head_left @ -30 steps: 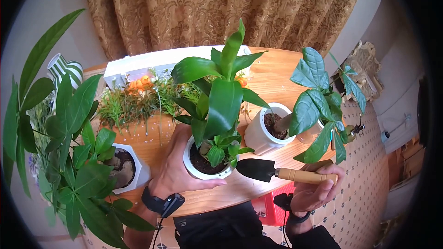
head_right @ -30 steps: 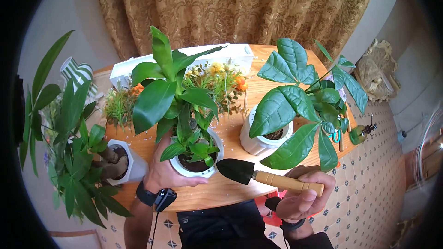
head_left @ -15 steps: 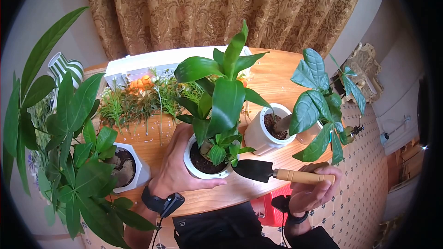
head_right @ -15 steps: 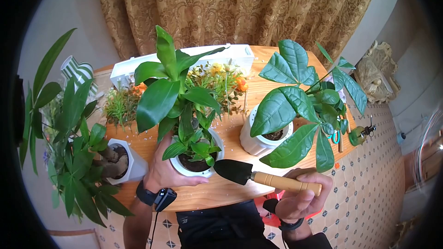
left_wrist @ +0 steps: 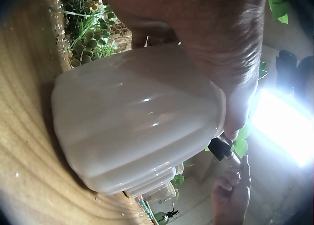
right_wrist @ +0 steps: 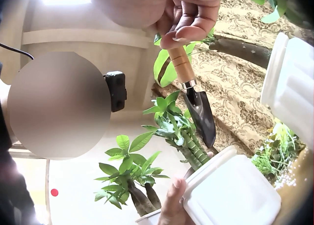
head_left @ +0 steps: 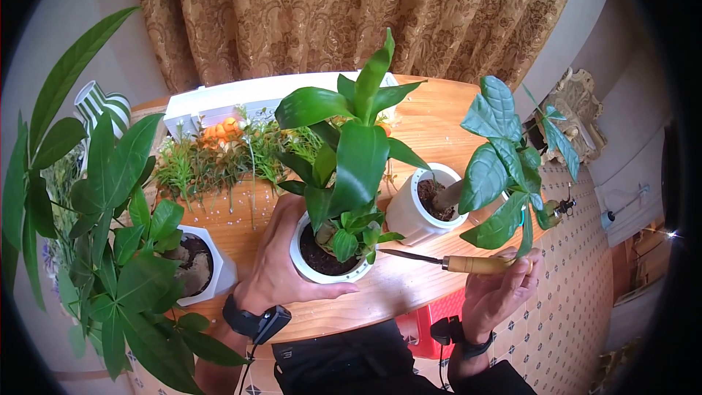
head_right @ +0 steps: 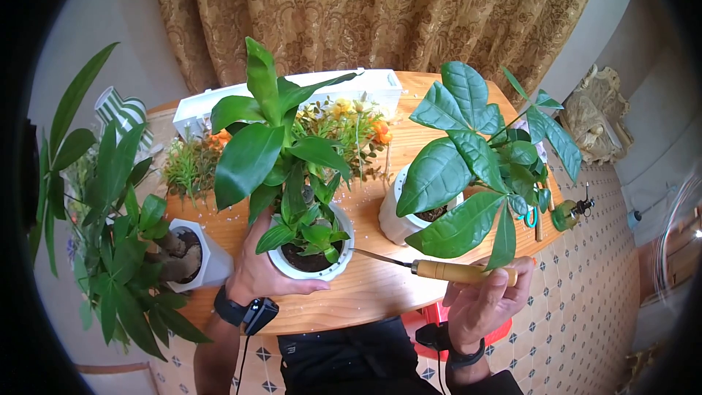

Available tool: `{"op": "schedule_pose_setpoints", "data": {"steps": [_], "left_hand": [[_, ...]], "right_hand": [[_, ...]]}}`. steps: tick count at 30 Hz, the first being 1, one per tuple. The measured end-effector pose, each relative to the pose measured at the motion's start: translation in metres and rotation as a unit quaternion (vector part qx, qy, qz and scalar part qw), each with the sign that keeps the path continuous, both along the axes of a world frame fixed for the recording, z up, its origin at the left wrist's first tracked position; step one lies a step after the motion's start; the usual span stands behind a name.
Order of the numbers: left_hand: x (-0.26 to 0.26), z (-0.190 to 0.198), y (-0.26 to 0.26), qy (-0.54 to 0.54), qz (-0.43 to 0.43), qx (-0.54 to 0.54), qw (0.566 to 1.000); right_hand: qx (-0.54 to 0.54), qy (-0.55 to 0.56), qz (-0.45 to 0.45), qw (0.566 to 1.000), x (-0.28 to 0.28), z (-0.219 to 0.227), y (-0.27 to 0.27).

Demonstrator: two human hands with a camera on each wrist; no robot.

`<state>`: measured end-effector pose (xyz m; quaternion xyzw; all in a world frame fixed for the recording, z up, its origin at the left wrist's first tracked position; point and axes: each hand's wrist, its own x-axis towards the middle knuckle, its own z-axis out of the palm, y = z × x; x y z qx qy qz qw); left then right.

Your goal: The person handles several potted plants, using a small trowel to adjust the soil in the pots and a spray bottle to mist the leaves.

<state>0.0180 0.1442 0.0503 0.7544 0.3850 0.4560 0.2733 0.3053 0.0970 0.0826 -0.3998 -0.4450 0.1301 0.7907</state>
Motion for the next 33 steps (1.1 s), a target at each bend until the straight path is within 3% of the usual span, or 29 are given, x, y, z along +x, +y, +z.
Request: {"op": "schedule_pose_setpoints", "data": {"steps": [3, 10, 14, 16, 21, 24, 28, 33], "left_hand": [[0.0, 0.003, 0.002, 0.014, -0.003, 0.033, 0.999], [0.0, 0.002, 0.001, -0.006, -0.01, 0.043, 0.999], [-0.005, -0.007, -0.003, -0.009, -0.015, -0.031, 0.999], [-0.005, -0.001, -0.005, -0.023, -0.015, -0.125, 0.992], [-0.008, -0.002, -0.007, 0.019, -0.014, -0.111, 0.994], [-0.005, -0.002, -0.016, -0.1, 0.022, -0.219, 0.97], [-0.008, 0.007, -0.024, -0.09, 0.016, -0.151, 0.984], [0.003, 0.008, -0.055, -0.081, 0.116, -0.063, 0.988]], "right_hand": [[-0.023, 0.009, 0.049, 0.999, -0.005, 0.01, -0.005], [0.006, -0.032, 0.021, 0.999, 0.004, 0.007, -0.011], [0.005, -0.058, -0.018, 0.998, 0.017, 0.005, -0.015], [0.003, -0.055, -0.049, 0.997, 0.025, 0.005, -0.018], [-0.027, -0.001, -0.007, 1.0, 0.046, 0.007, -0.028], [-0.033, 0.059, 0.023, 0.997, 0.057, 0.007, -0.032], [-0.035, 0.095, 0.035, 0.994, 0.07, -0.003, -0.03], [-0.037, 0.11, 0.038, 0.993, 0.073, -0.008, -0.025]]}}
